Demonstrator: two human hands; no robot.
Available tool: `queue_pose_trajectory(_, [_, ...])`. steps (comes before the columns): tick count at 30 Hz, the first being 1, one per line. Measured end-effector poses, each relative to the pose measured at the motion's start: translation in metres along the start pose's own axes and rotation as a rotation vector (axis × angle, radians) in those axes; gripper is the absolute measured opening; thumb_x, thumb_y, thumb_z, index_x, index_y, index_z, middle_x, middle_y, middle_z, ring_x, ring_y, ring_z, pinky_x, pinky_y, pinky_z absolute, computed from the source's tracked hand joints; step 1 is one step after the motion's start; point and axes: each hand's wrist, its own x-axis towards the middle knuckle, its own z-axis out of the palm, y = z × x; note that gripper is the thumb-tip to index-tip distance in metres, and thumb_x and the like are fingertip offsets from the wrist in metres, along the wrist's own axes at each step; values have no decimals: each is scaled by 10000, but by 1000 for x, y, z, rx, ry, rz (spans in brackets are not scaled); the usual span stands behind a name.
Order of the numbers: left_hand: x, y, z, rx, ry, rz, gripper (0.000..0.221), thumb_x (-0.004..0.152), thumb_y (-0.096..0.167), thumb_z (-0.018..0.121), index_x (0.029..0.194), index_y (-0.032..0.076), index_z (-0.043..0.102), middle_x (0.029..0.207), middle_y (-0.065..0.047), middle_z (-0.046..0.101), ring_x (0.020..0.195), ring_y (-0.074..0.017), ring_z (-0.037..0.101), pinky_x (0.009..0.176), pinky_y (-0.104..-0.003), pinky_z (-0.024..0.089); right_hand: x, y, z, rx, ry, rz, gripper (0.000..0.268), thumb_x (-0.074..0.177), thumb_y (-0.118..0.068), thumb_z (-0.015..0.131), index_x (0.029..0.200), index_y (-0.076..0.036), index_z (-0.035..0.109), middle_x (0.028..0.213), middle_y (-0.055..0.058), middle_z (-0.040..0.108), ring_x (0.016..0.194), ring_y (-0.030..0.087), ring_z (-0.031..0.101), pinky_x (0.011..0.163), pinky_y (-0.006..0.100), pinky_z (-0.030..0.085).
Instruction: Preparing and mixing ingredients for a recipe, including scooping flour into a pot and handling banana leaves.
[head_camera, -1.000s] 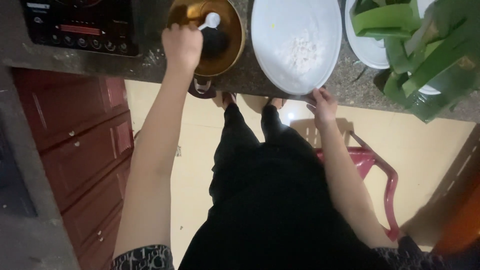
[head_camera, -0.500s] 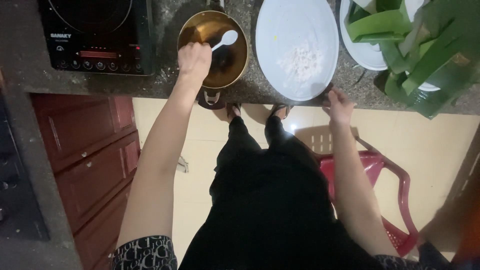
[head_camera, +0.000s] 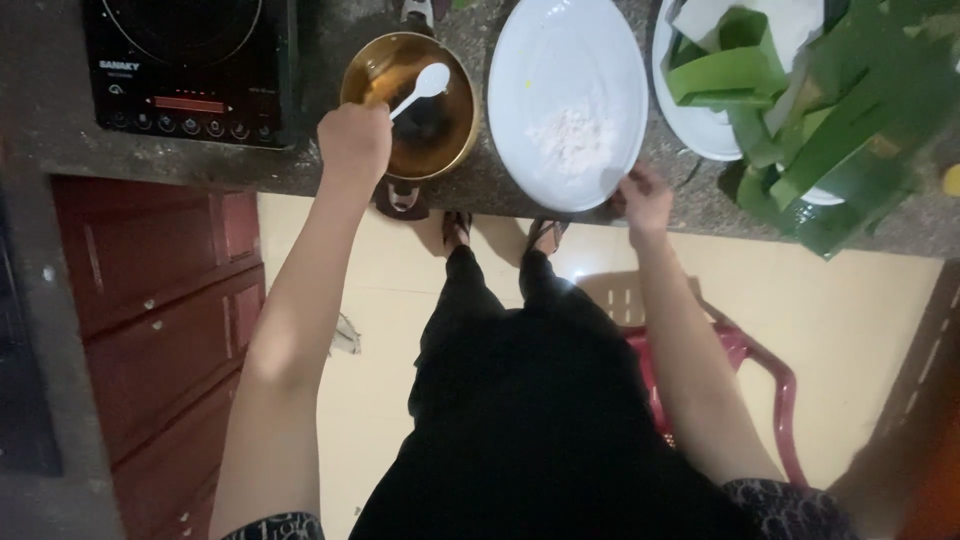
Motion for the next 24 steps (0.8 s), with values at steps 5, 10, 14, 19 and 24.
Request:
queue_pose_trajectory(5, [-28, 28, -25, 32, -31, 50, 165, 964, 160, 528, 971, 51, 652, 778, -107, 674, 700, -305, 666, 586, -380, 541, -13, -17, 3, -71, -102, 152, 304, 836, -245, 622, 1075, -58, 641, 794, 90, 681, 626, 163, 673, 582, 245, 589])
queue_pose_trajectory(10, [-38, 62, 0, 38, 247, 152, 211, 898, 217, 536, 750, 102, 633, 621, -70, 600, 639, -291, 646, 542, -408, 512, 24, 8, -11, 77, -128, 153, 250, 877, -233, 652, 1084, -96, 629, 929, 103, 670, 752, 188, 688, 663, 311, 633])
queue_pose_trajectory(14, [-37, 94, 7, 3, 172, 172, 249, 865, 163, 490, 662, 101, 621, 604, -71, 615, 638, -316, 645, 549, -440, 503, 24, 1, -9, 176, -168, 71, 230, 838, -68, 650, 1058, -16, 607, 885, 137, 621, 693, 182, 634, 599, 291, 623])
queue_pose_trajectory(19, [-21, 129, 52, -3, 395, 290, 206, 781, 124, 534, 583, 144, 589, 502, -17, 545, 540, -271, 611, 512, -380, 468, 37, 22, -14, 202, -181, 13, 195, 831, -22, 626, 1016, 20, 583, 830, 152, 609, 644, 196, 632, 575, 314, 622])
queue_pose_trajectory(24, [-17, 147, 73, -42, 589, 429, 136, 741, 111, 548, 625, 120, 618, 503, -52, 552, 543, -266, 590, 545, -390, 447, 24, 17, -19, 253, -158, 27, 166, 843, -3, 587, 1000, 38, 553, 816, 156, 586, 642, 200, 632, 588, 326, 625])
